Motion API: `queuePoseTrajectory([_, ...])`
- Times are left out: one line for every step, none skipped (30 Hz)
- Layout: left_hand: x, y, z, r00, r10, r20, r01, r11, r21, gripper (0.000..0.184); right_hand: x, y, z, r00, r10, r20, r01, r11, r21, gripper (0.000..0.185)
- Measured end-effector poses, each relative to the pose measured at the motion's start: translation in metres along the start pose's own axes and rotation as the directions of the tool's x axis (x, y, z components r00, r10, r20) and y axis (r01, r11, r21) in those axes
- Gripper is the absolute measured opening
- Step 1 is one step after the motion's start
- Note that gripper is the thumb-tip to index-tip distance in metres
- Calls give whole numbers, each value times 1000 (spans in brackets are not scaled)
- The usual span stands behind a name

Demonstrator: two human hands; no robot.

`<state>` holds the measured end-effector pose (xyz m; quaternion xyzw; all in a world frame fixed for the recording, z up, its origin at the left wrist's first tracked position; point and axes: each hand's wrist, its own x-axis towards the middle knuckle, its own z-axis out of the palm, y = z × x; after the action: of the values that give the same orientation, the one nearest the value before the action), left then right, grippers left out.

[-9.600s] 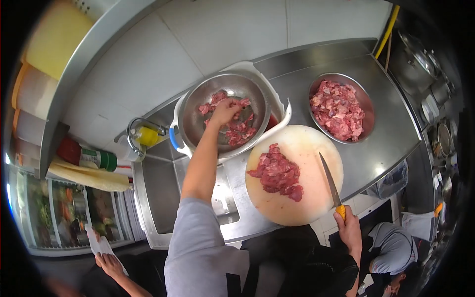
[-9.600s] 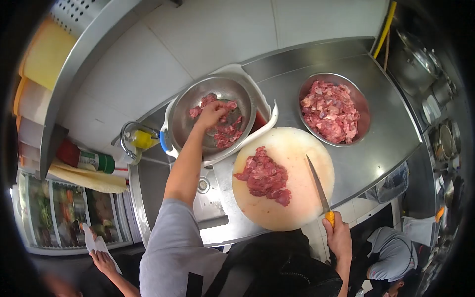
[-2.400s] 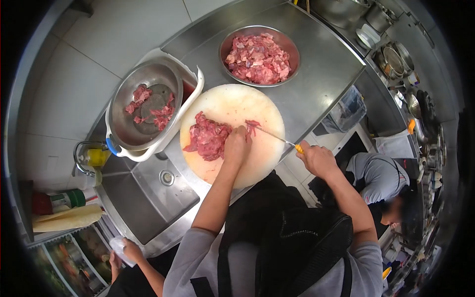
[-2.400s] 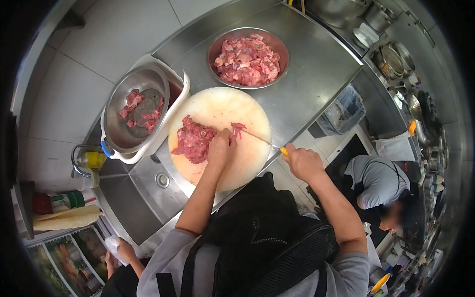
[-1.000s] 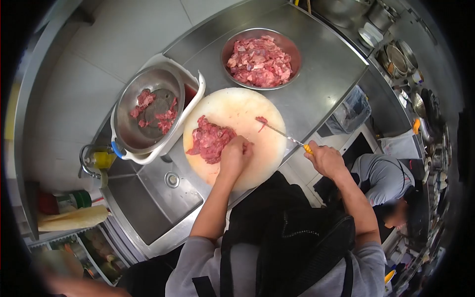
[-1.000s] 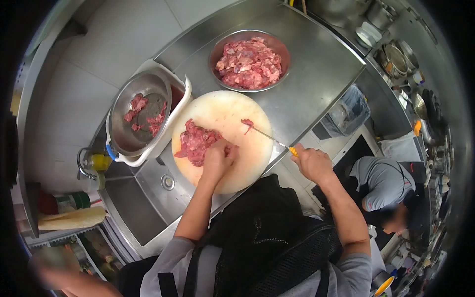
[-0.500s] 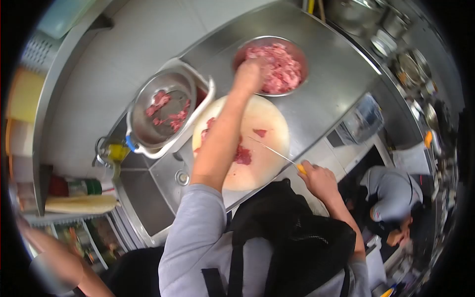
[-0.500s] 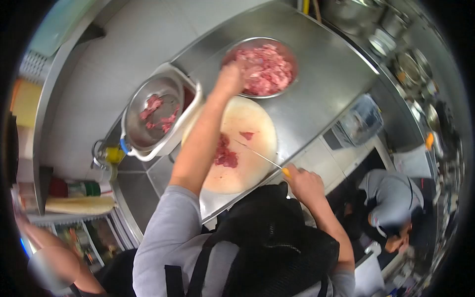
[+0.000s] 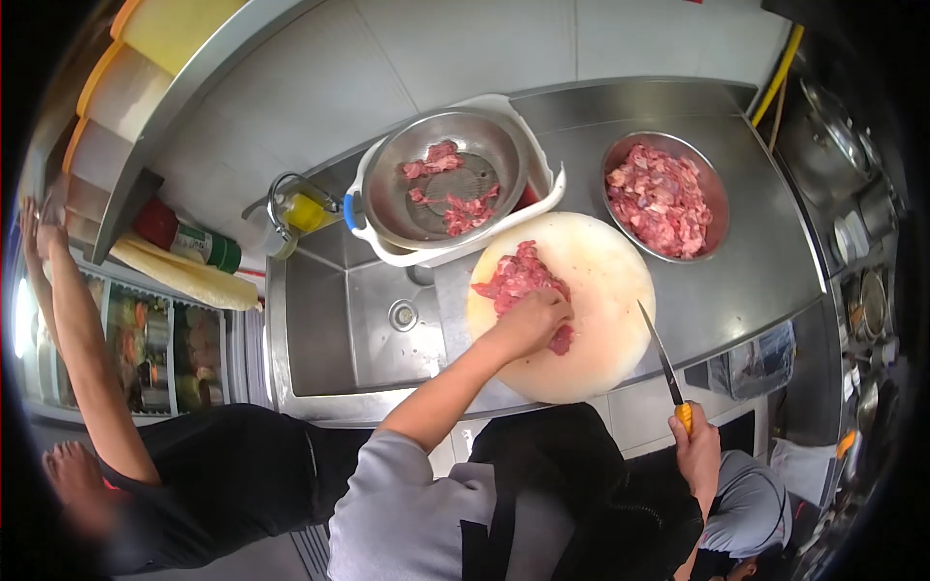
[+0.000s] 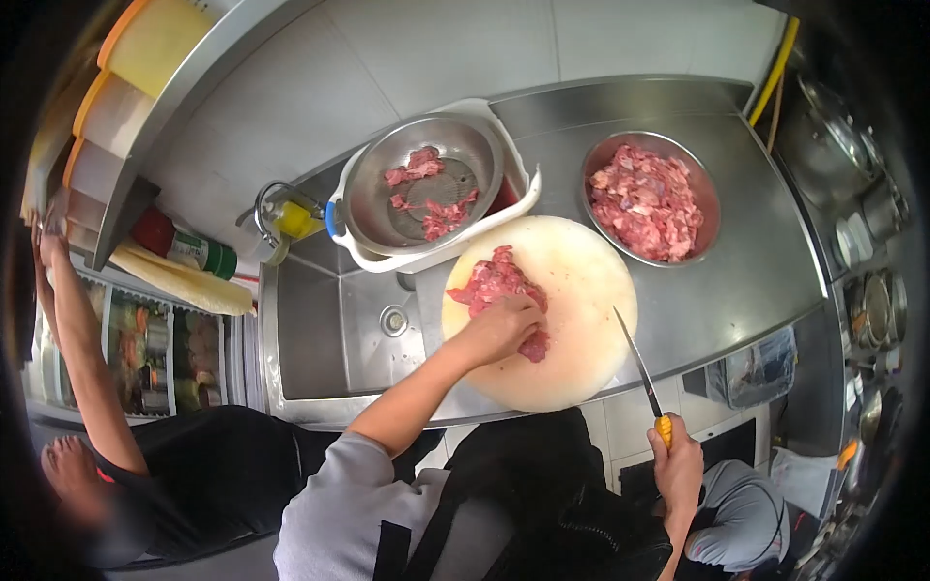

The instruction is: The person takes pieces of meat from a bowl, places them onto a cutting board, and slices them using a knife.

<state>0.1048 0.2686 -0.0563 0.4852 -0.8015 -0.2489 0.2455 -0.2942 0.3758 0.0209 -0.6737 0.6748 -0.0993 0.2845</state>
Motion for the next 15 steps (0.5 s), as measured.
queuePoseTrajectory([-3,5,-24,1000,-6,-13,6,1000,-1,16,4,-6,2,1000,-11,2,11,1000,-8,32])
queuePoseTrajectory([-3,8,-53,992,45,-121,-43,999,21,16,8,-13,5,999,-44,-7,44,999,-16,31])
queuePoseTrajectory([-4,1,-79,969,97,-225,-89,995,48,15,12,-19,8,997,-74,-16,74,997,-23,31])
queuePoseTrajectory([-5,-16,-103,954,58,-293,-23,992,122,15,15,-24,10,997,-81,-16,80,996,-27,31])
queuePoseTrajectory([-4,-36,-130,932,25,-361,47,981,188,15,17,-29,11,999,-50,2,50,998,-29,31])
queuePoseTrajectory([1,-61,-155,883,10,-469,126,958,257,13,18,-33,12,1000,-15,22,16,999,-33,32])
queuePoseTrajectory([6,-90,-180,822,5,-569,210,927,310,12,18,-38,13,1000,-11,25,12,999,-40,32])
queuePoseTrajectory([8,-134,-201,788,-82,-611,307,912,273,12,19,-43,14,1000,13,29,-11,999,-48,32])
queuePoseTrajectory([15,-164,-222,764,-236,-600,439,872,216,11,18,-47,15,999,40,32,-38,998,-56,33])
queuePoseTrajectory([22,-192,-239,720,-383,-578,562,811,163,11,17,-49,18,998,51,31,-48,997,-62,33])
queuePoseTrajectory([30,-219,-252,726,-381,-573,554,817,159,11,16,-50,21,998,55,22,-53,996,-65,33])
queuePoseTrajectory([34,-246,-259,749,-454,-483,597,778,195,8,14,-52,24,998,62,17,-60,996,-70,34])
queuePoseTrajectory([33,-270,-259,756,-526,-390,634,736,236,7,11,-56,26,997,73,16,-71,995,-74,34])
queuePoseTrajectory([25,-299,-251,761,-523,-384,629,741,234,7,8,-61,29,996,92,-2,-92,994,-62,33])
queuePoseTrajectory([18,-330,-240,817,-491,-301,572,751,330,11,7,-66,32,994,111,-19,-112,993,-48,33])
